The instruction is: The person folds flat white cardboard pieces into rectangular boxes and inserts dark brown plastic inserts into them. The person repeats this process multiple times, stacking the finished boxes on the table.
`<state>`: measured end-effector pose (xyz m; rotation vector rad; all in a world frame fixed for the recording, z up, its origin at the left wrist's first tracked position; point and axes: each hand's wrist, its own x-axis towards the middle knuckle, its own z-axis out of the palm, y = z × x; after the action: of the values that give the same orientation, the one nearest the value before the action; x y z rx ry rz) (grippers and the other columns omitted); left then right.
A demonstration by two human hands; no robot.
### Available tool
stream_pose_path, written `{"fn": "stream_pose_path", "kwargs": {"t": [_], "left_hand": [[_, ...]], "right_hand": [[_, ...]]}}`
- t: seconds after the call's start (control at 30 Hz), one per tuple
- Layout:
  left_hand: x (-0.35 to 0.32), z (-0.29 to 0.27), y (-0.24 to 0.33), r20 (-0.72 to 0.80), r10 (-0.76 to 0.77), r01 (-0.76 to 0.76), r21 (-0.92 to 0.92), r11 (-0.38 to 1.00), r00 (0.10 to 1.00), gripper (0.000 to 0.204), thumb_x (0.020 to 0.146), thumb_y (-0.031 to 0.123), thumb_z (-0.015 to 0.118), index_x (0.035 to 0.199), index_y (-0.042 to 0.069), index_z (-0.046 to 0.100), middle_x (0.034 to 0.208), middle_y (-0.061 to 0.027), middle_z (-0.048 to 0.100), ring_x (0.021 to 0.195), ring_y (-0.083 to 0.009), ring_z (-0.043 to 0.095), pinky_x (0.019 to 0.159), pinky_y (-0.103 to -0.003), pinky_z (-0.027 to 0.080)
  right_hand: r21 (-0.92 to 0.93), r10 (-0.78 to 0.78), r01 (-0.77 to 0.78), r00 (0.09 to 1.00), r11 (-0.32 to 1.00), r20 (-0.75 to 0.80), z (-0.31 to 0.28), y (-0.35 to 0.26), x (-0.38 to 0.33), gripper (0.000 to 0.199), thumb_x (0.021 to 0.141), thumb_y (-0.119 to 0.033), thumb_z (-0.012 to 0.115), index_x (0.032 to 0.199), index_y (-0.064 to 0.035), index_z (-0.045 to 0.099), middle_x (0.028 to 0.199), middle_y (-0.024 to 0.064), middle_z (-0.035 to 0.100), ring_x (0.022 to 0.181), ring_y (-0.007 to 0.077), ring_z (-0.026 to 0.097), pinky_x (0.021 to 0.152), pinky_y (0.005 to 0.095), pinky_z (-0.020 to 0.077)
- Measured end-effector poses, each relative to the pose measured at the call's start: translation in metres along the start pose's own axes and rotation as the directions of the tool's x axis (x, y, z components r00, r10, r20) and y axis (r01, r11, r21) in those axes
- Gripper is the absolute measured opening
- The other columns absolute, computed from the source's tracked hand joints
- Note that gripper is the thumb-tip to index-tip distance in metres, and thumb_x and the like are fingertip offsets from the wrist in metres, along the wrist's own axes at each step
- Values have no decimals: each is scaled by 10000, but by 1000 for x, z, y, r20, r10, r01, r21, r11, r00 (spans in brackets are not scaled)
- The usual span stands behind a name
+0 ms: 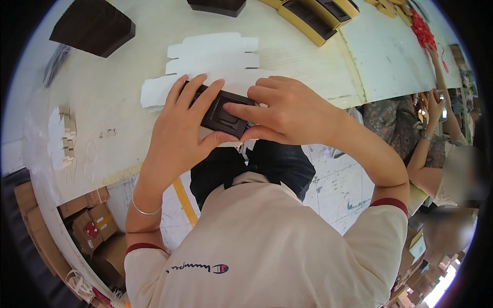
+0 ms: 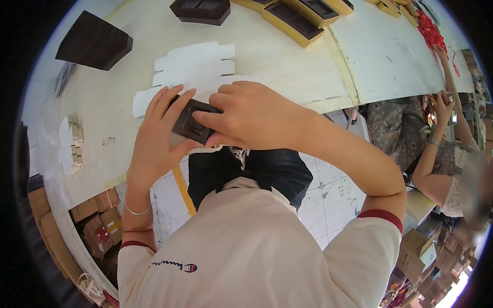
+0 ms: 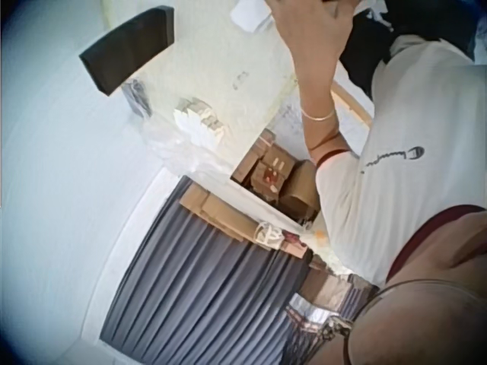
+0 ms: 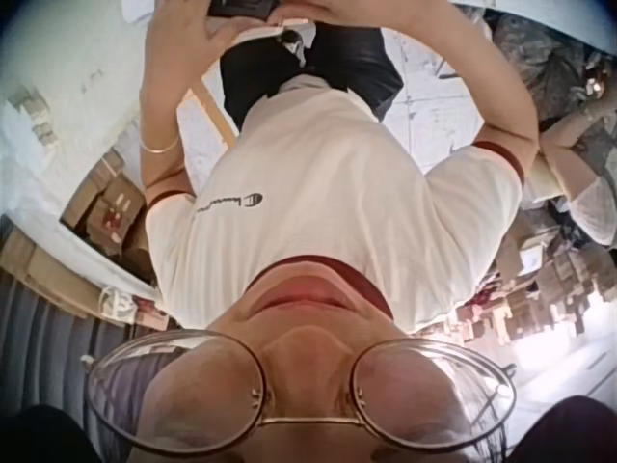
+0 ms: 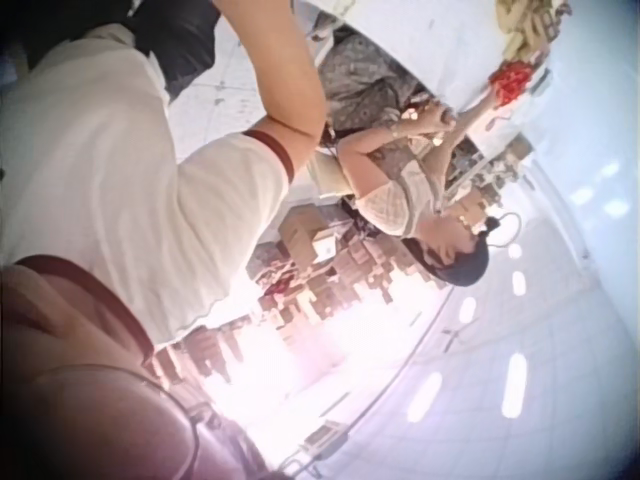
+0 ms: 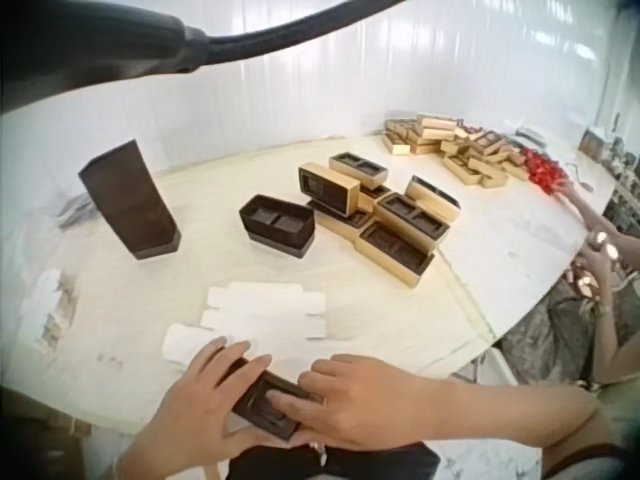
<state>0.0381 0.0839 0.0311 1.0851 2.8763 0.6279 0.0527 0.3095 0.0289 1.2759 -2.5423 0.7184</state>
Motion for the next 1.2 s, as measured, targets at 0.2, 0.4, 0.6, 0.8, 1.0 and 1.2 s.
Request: {"fn": "stream_pose_path", "kwargs": {"t": [0.2,0.4,0.6,0.8,1.0,1.2], "left_hand": [[4,-7,-5,64,69,-65,-55,996,996,725,647,370,784,1281,147,515,1316,-116,449,1248,-390,376,936,-464,436],[4,0,-4,17,64,-63,-55,997,998,723,636,393,709,1285,132,526,1358,-130,426,1318,-438,282,1046,-524,295],[9,-6,-5,89,72,-68,-44,997,993,726,616,333,696,1292,132,525,1385,-145,407,1333,-428,264,1051,-519,292],[9,-8,-3,118,47,-47,-5,999,992,733,633,351,692,1313,142,514,1410,-145,381,1341,-431,247,1056,-540,265],[2,4,-6,52,135,-143,181,973,989,819,682,538,700,1355,145,448,1404,-177,349,1318,-432,268,1034,-640,177],[6,-1,-6,164,120,-139,107,985,979,921,670,479,745,1411,98,352,1471,-165,270,1368,-406,200,1073,-600,146]], "right_hand": [[-182,-75,85,995,980,59,4,0,1,432,745,-330,686,1097,-86,626,732,49,496,664,212,519,601,321,438],[-5,-73,73,997,997,19,7,4,6,257,781,-170,631,1002,-46,591,757,60,579,746,221,594,649,341,475],[57,-53,38,950,998,309,-18,8,12,249,763,-70,612,1009,-43,580,801,77,604,802,214,614,698,328,498],[-237,-88,224,876,945,474,-17,2,20,242,776,-121,608,1007,-53,587,814,54,608,819,144,613,678,291,491],[-221,22,8,991,975,133,13,-5,-14,628,788,-488,586,1221,-35,533,1271,156,499,1147,255,497,928,403,419],[-132,257,-279,953,951,-163,56,-33,-15,731,774,-573,571,1234,-5,533,1329,219,446,1198,340,464,1027,494,320]]}}
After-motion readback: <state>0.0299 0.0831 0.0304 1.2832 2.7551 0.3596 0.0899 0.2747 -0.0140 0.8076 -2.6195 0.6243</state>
